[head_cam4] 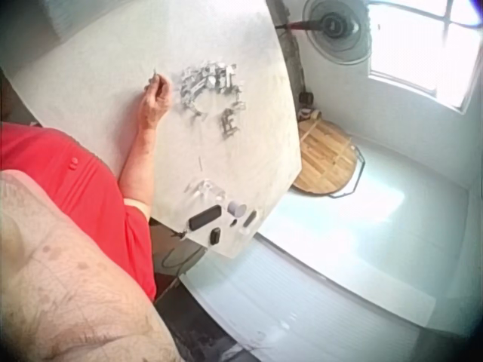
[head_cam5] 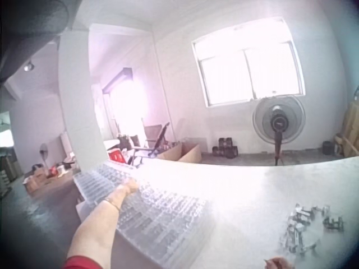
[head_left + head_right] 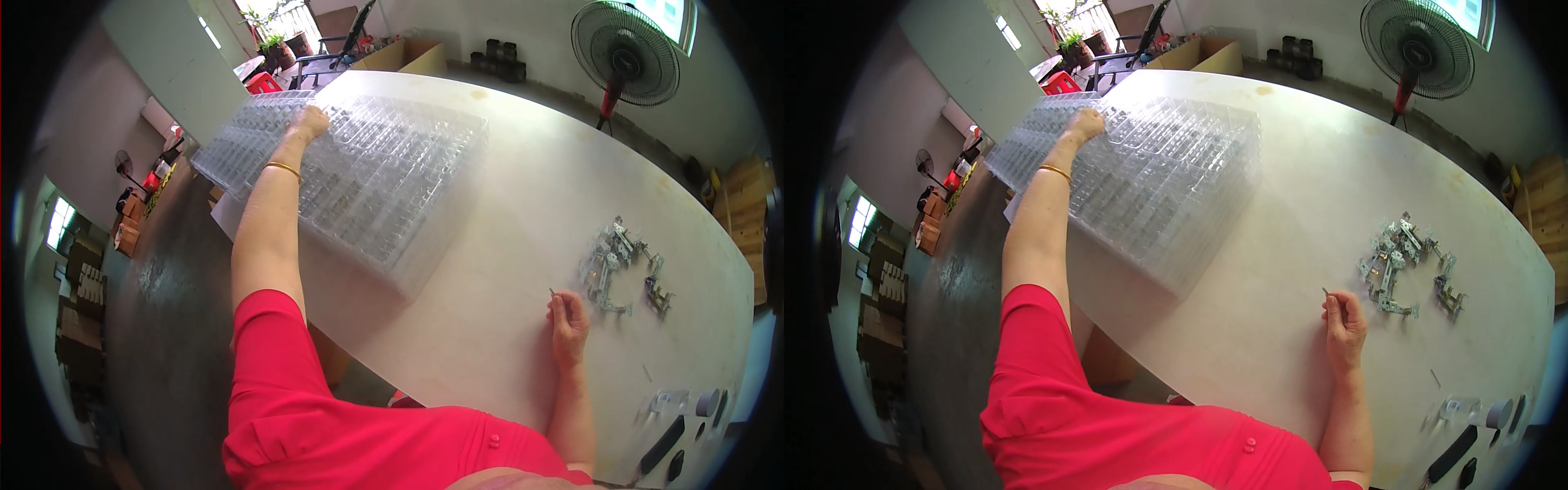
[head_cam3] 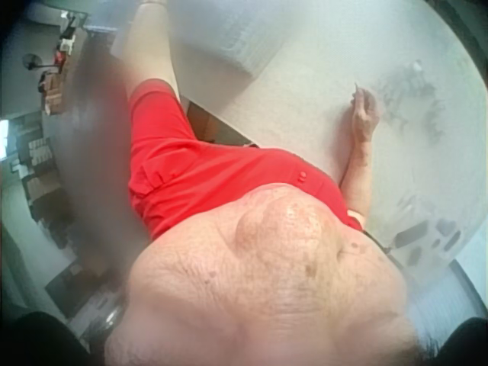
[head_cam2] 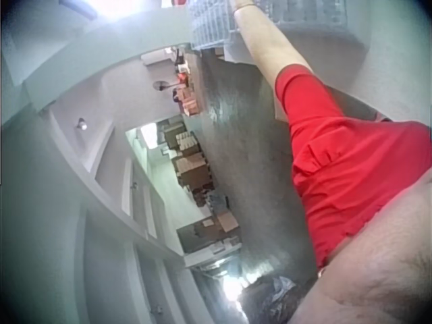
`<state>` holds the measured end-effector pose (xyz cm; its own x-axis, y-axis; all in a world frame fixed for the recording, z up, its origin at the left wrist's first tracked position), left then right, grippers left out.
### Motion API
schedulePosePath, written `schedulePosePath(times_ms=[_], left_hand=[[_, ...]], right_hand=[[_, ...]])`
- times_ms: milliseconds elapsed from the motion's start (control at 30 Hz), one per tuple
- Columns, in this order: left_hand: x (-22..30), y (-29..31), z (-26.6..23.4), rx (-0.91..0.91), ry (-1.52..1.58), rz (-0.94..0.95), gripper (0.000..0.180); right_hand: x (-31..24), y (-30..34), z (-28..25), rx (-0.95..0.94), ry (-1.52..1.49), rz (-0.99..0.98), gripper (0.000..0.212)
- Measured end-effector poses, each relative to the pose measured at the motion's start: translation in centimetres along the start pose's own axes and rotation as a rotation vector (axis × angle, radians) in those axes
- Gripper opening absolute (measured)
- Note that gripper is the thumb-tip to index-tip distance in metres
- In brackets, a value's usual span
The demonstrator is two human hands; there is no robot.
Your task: The person assembles metal brackets by hand by picking up a bracket and a pin, fitting the pin into the bracket, and placing the finished unit into a plastic tray.
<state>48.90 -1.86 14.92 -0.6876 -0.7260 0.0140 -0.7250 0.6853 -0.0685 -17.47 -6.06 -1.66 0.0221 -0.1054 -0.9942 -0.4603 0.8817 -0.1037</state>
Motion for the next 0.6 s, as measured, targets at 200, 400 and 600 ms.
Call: schedulePosePath(times_ms=[200,400,600], left_hand=[[1.8,0.8,-3.1,-0.016,-0.073,0.364,0.029],[6.3,9.0,-12.7,0.149,0.499,0.464,0.026],[28.6,29.1,-12.3,0.2,0.518,0.985,0.02]], right_hand=[[0.3,-0.6,-0.6,0.019,0.106,-0.047,0.008],[-1.0,-2.1,1.7,-0.066,0.114,-0.12,0.009],[-1.3,-0.7,0.2,-0.064,0.248,-0.195,0.008]])
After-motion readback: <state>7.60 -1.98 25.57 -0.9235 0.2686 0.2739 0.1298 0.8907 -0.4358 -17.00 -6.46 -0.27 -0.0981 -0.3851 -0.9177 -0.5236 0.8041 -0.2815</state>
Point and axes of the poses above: each hand's wrist, its own y-axis away from the middle knuckle, its own z-axis out of the palm, x = y × z, the point moved 4 cm from there along -y, towards the middle knuckle, and after that the axes turned 5 degrees about -x, right-handed, at the moved point
